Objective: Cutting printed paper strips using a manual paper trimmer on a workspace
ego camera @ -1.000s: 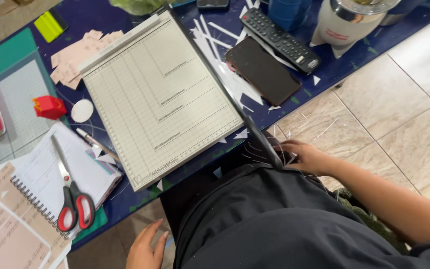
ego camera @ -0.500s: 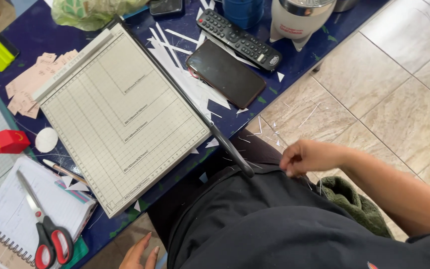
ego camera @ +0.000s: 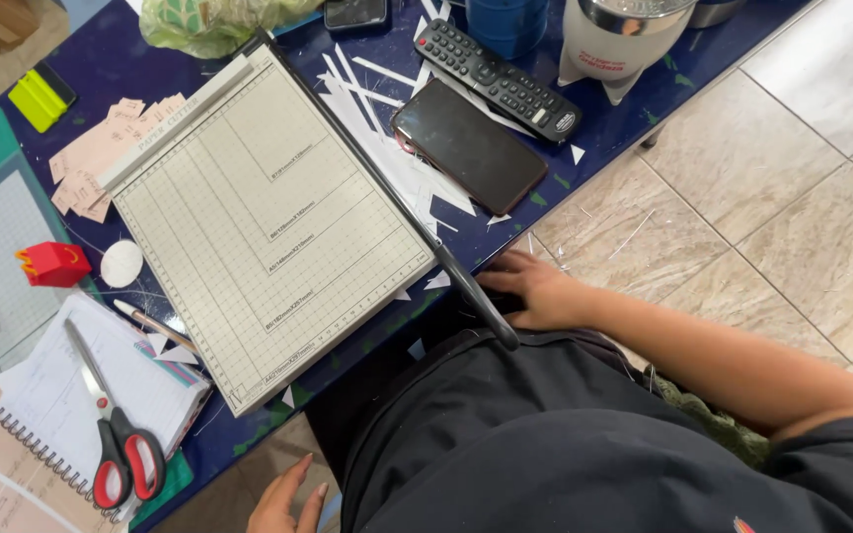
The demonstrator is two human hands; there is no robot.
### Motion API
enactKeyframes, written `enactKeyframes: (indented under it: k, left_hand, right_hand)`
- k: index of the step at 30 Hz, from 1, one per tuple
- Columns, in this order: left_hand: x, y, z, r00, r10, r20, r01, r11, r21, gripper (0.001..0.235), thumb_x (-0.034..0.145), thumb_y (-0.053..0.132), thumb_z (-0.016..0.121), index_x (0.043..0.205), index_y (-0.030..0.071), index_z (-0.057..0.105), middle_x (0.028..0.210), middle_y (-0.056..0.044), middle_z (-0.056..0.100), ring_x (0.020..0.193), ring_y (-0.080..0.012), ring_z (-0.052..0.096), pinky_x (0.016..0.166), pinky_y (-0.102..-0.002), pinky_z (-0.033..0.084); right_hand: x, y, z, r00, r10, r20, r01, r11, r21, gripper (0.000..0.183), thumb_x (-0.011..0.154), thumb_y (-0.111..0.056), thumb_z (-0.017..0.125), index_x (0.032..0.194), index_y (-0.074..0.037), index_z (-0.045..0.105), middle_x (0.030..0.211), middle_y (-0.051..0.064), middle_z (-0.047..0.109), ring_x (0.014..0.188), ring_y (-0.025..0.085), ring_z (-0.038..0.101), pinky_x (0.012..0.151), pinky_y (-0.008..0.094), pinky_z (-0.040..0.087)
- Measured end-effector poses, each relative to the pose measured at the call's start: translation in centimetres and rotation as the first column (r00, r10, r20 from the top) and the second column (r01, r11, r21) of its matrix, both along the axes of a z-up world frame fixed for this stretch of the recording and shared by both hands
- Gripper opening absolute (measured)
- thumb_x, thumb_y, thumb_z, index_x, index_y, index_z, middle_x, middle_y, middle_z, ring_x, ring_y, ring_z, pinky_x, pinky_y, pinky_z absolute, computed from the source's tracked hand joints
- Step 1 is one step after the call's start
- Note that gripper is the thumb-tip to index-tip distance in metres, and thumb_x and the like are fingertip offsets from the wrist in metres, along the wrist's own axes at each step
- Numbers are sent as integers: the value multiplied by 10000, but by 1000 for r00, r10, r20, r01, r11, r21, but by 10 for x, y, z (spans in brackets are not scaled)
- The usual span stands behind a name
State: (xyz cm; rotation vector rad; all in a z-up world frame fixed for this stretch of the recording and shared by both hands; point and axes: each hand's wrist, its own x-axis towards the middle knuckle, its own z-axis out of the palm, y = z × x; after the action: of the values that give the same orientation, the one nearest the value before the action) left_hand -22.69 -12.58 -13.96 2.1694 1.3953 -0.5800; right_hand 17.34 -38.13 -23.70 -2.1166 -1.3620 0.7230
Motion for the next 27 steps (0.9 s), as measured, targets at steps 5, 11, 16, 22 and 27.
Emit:
enactKeyframes:
  k: [5, 11, 16, 22, 27]
  left_hand:
    - [7, 3, 9, 996, 2, -91, -9, 996, -84, 504, 949, 466, 603, 1449, 408, 580, 1413, 95, 622, 474, -141, 481, 605, -313, 460]
    - [-52, 22, -47, 968, -38, 249, 12, 994, 106, 298, 890, 340, 679, 1165, 269, 769, 1183, 68, 732, 1083, -118, 700, 916, -302, 558]
    - [-71, 29, -67, 927, -126, 354, -2, 941, 339, 265, 916, 194, 665, 1135, 244, 803, 1080, 55, 705, 960, -154, 694, 779, -335, 545]
    - [-21, 16, -20, 945, -34, 324, -37, 977, 210, 264, 944, 356, 624, 1085, 271, 830, 952, 79, 786, 837, -95, 745, 815, -292, 552]
    - [-56, 28, -43, 875, -214, 435, 25, 916, 401, 207, 943, 224, 654, 1086, 210, 803, 1198, 80, 734, 1121, -121, 676, 941, -326, 537]
  right_hand:
    - [-11, 33, -4, 980, 115, 164, -97, 989, -114, 485, 931, -541, 576, 1346, -298, 638, 1240, 56, 623, 1161, 307, 564, 899, 473, 495]
    - [79, -7, -22, 887, -173, 427, 306, 914, -266, 213, 924, -48, 510, 960, -87, 716, 982, 120, 726, 867, 258, 681, 761, 364, 545]
    - [47, -10, 30, 871, -133, 473, 366, 817, -445, 368, 1027, -490, 549, 1034, -151, 694, 1092, 66, 697, 1165, 269, 560, 1073, 425, 439]
    - [2, 14, -8, 972, 21, 234, -39, 997, 70, 400, 849, -462, 717, 1062, -124, 724, 1077, 161, 631, 1104, 403, 520, 986, 523, 469]
    - [47, 0, 24, 980, -146, 135, 186, 911, -367, 287, 894, -212, 563, 1129, -244, 725, 1050, 0, 715, 1023, 191, 566, 932, 415, 416]
